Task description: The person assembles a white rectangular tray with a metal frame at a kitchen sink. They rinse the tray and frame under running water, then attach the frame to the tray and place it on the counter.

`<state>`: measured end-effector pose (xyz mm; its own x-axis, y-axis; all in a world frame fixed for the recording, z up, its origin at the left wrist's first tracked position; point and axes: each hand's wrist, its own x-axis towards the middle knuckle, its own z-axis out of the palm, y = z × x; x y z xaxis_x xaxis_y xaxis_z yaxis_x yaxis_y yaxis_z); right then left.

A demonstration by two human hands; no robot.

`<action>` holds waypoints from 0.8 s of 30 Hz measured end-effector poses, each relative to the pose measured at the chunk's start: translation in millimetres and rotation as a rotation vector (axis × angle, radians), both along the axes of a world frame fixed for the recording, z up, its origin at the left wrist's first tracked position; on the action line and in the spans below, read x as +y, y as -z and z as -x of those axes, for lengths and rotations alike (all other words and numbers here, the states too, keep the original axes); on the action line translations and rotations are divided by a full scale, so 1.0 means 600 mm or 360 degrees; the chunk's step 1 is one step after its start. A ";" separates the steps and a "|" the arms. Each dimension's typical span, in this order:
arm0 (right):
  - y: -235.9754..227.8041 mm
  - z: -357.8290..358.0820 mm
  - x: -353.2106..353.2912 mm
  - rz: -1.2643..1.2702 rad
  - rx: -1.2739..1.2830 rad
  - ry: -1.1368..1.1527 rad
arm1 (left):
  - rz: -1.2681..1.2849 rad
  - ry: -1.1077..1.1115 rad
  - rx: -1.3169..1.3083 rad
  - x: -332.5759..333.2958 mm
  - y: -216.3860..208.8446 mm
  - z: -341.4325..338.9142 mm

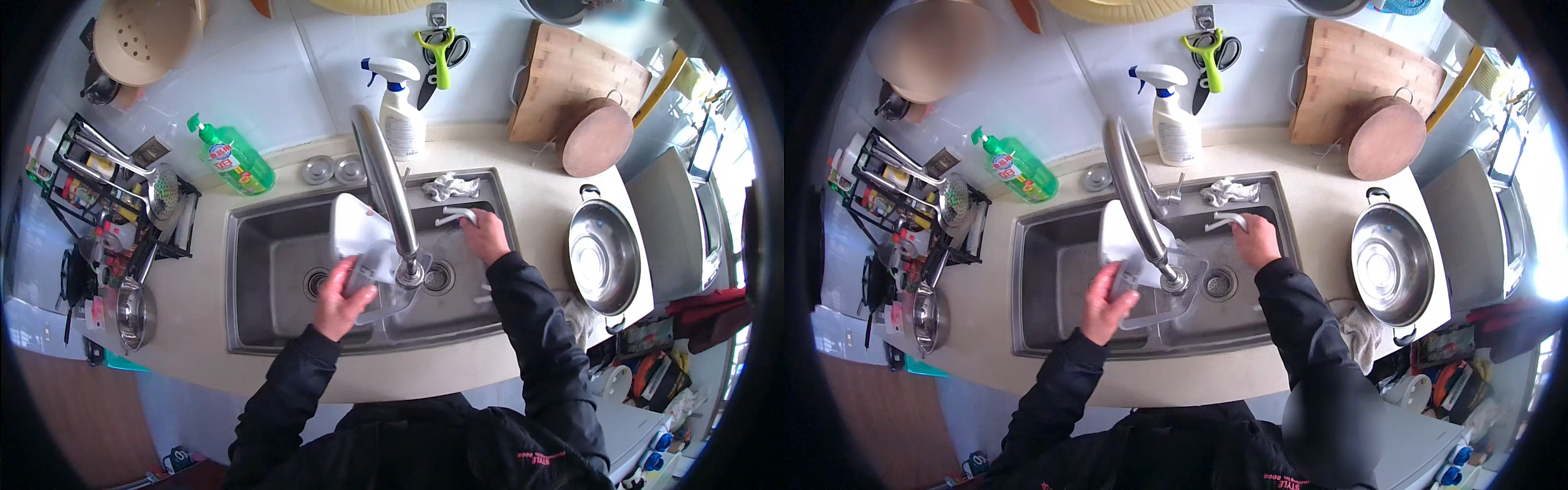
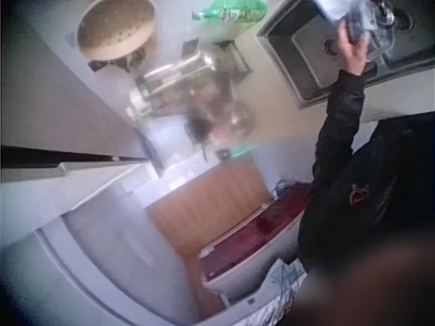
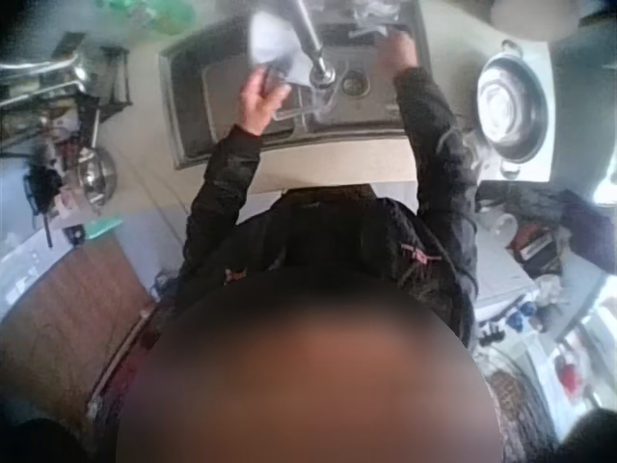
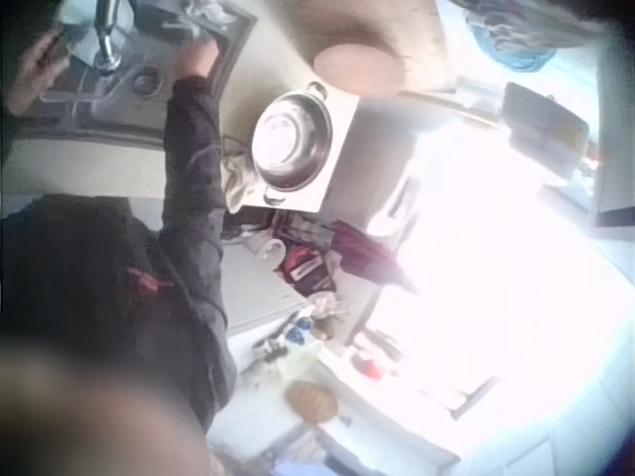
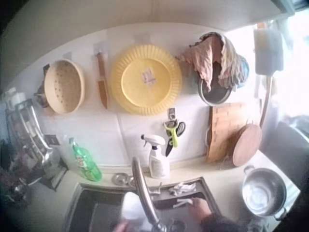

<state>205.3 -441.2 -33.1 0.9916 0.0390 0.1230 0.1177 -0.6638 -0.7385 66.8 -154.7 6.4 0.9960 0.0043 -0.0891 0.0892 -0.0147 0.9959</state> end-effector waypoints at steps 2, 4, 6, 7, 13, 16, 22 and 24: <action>-0.029 0.003 -0.002 -0.0337 0.0082 0.0026 | 0.0020 0.0062 -0.0249 -0.041 0.037 -0.003; -0.046 0.011 0.006 -0.0823 0.0037 0.0036 | -0.0127 0.0068 -0.0279 -0.062 0.068 -0.006; -0.051 0.019 0.013 -0.1003 -0.0026 0.0006 | -0.0437 0.0275 -0.0298 -0.073 0.093 -0.005; -0.050 0.024 0.018 -0.1037 -0.0054 -0.0047 | -0.0624 0.0402 -0.0248 -0.077 0.102 -0.002; -0.021 0.058 0.023 -0.0497 -0.0187 -0.0323 | -0.1108 0.0769 -0.0651 -0.077 0.123 0.016; -0.011 0.076 0.021 -0.0355 -0.0073 -0.0447 | -0.1439 0.0955 -0.0874 -0.067 0.124 0.017; -0.022 0.113 -0.020 -0.0118 0.0193 -0.0653 | -0.1847 0.0959 -0.1141 -0.066 0.122 0.027; -0.030 0.130 -0.034 -0.0147 0.0203 -0.0718 | -0.1926 0.0955 -0.1107 -0.065 0.117 0.031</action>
